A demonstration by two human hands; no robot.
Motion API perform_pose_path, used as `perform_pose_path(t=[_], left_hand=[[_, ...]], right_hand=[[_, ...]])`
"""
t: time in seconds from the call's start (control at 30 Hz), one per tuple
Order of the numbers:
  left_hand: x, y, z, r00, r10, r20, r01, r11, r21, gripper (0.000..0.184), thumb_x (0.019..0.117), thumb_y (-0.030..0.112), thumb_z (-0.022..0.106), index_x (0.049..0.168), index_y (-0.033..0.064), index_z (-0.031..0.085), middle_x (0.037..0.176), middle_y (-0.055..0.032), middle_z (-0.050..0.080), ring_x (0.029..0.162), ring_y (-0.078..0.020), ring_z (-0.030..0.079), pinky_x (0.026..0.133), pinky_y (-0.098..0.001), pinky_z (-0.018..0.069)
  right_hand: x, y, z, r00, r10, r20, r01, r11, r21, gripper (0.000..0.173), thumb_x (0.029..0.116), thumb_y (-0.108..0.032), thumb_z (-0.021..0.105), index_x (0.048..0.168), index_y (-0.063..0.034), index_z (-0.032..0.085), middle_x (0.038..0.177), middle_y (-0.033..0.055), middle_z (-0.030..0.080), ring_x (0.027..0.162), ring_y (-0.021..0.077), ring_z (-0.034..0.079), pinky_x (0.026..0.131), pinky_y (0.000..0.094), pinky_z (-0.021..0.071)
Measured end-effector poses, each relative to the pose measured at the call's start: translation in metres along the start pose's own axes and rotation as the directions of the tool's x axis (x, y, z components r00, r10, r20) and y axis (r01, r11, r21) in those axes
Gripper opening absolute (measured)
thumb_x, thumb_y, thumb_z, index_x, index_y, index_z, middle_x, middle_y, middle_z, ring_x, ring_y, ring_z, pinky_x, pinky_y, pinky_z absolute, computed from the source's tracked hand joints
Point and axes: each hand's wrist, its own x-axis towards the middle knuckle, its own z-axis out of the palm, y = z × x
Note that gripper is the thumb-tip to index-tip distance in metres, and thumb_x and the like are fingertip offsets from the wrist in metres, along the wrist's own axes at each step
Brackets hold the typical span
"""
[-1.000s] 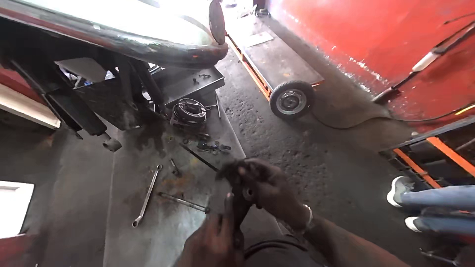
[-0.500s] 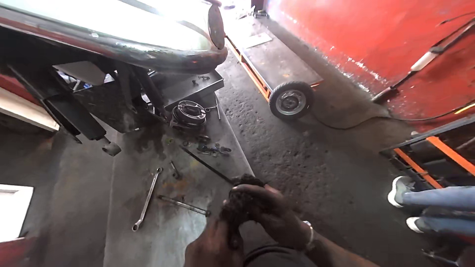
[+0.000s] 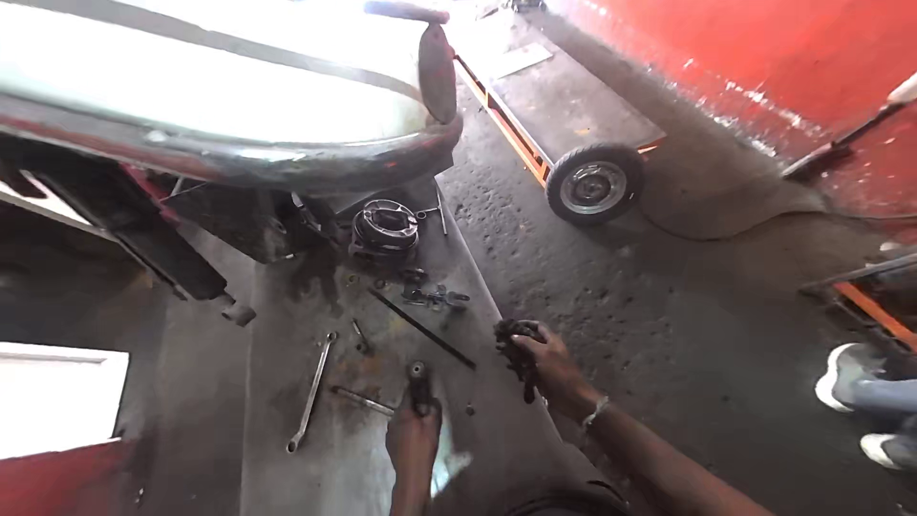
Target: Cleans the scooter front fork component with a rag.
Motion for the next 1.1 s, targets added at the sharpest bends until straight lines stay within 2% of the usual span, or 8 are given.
perform_pose_path(t=[0.23,0.37,0.5,0.63,0.77,0.87,0.97,1.1], left_hand=[[0.048,0.024,0.019,0.972,-0.139,-0.190,0.113,0.983,-0.143,0.045,0.0954,0.019,0.070,0.131,-0.0064,0.061,0.133,-0.0303,0.059,0.126,-0.0435,0.057,0.107,-0.0560,0.0437],[0.064,0.037,0.019,0.960,-0.157,-0.233,0.143,0.987,-0.079,0.069,0.0945,0.027,0.074,0.148,-0.0054,0.045,0.149,-0.0336,0.043,0.139,-0.0481,0.043,0.114,-0.0573,0.0362],[0.065,0.072,0.029,0.901,0.064,-0.428,-0.070,0.998,0.002,0.074,0.0878,0.030,0.080,0.143,-0.0085,0.048,0.145,-0.0407,0.043,0.134,-0.0588,0.042,0.110,-0.0668,0.0352],[0.090,0.140,0.044,0.964,-0.064,-0.257,0.002,0.972,-0.236,0.092,0.0926,0.051,0.072,0.151,-0.0090,0.033,0.148,-0.0370,0.041,0.136,-0.0520,0.044,0.111,-0.0626,0.0384],[0.131,0.171,0.057,0.948,-0.283,-0.142,0.229,0.923,-0.309,0.085,0.0928,0.038,0.074,0.148,-0.0126,0.035,0.151,-0.0355,0.039,0.141,-0.0464,0.041,0.114,-0.0560,0.0373],[0.127,0.164,0.047,0.935,-0.308,-0.176,0.243,0.917,-0.316,0.061,0.0935,0.029,0.072,0.135,-0.0110,0.052,0.132,-0.0328,0.057,0.125,-0.0444,0.056,0.103,-0.0582,0.0463],[0.096,0.153,0.028,0.944,-0.237,-0.229,0.116,0.890,-0.441,0.035,0.1029,0.025,0.059,0.112,-0.0089,0.063,0.096,-0.0234,0.064,0.084,-0.0333,0.062,0.077,-0.0506,0.0518],[0.044,0.122,0.004,0.973,-0.195,-0.123,0.001,0.538,-0.843,0.009,0.0981,-0.001,0.050,0.094,-0.0022,0.057,0.072,-0.0059,0.058,0.059,-0.0110,0.058,0.054,-0.0244,0.0514]], right_hand=[[0.011,-0.001,-0.016,0.998,0.024,0.059,-0.031,0.992,0.122,0.031,0.1080,-0.013,0.039,0.132,-0.0032,0.057,0.093,0.0097,0.066,0.074,0.0161,0.065,0.065,0.0324,0.0562],[0.019,-0.003,-0.031,0.993,0.058,0.100,-0.076,0.978,0.194,0.030,0.1075,-0.013,0.044,0.135,-0.0069,0.055,0.095,0.0082,0.065,0.072,0.0146,0.063,0.064,0.0317,0.0552],[0.031,-0.002,-0.056,0.992,0.082,0.095,-0.104,0.958,0.266,0.028,0.1075,-0.014,0.046,0.132,-0.0060,0.057,0.085,0.0069,0.065,0.062,0.0120,0.061,0.055,0.0281,0.0538],[0.034,-0.005,-0.077,0.988,0.148,0.043,-0.154,0.933,0.324,0.023,0.1085,-0.016,0.046,0.122,-0.0055,0.060,0.075,0.0047,0.063,0.058,0.0108,0.060,0.053,0.0269,0.0533],[0.032,-0.014,-0.094,0.994,0.107,0.015,-0.105,0.926,0.361,0.022,0.1085,-0.014,0.044,0.117,-0.0058,0.063,0.074,0.0044,0.064,0.055,0.0087,0.058,0.050,0.0238,0.0507],[0.031,-0.014,-0.103,0.996,0.086,-0.003,-0.078,0.919,0.387,0.023,0.1082,-0.013,0.043,0.115,-0.0041,0.063,0.076,0.0055,0.066,0.058,0.0098,0.060,0.052,0.0248,0.0515],[0.033,-0.014,-0.108,0.992,0.124,0.007,-0.116,0.908,0.402,0.023,0.1093,-0.015,0.042,0.114,-0.0046,0.061,0.077,0.0058,0.065,0.060,0.0110,0.061,0.053,0.0263,0.0531],[0.032,-0.019,-0.096,0.986,0.156,0.066,-0.169,0.882,0.441,0.027,0.1108,-0.020,0.039,0.111,-0.0055,0.062,0.075,0.0054,0.065,0.059,0.0110,0.061,0.053,0.0264,0.0535]])
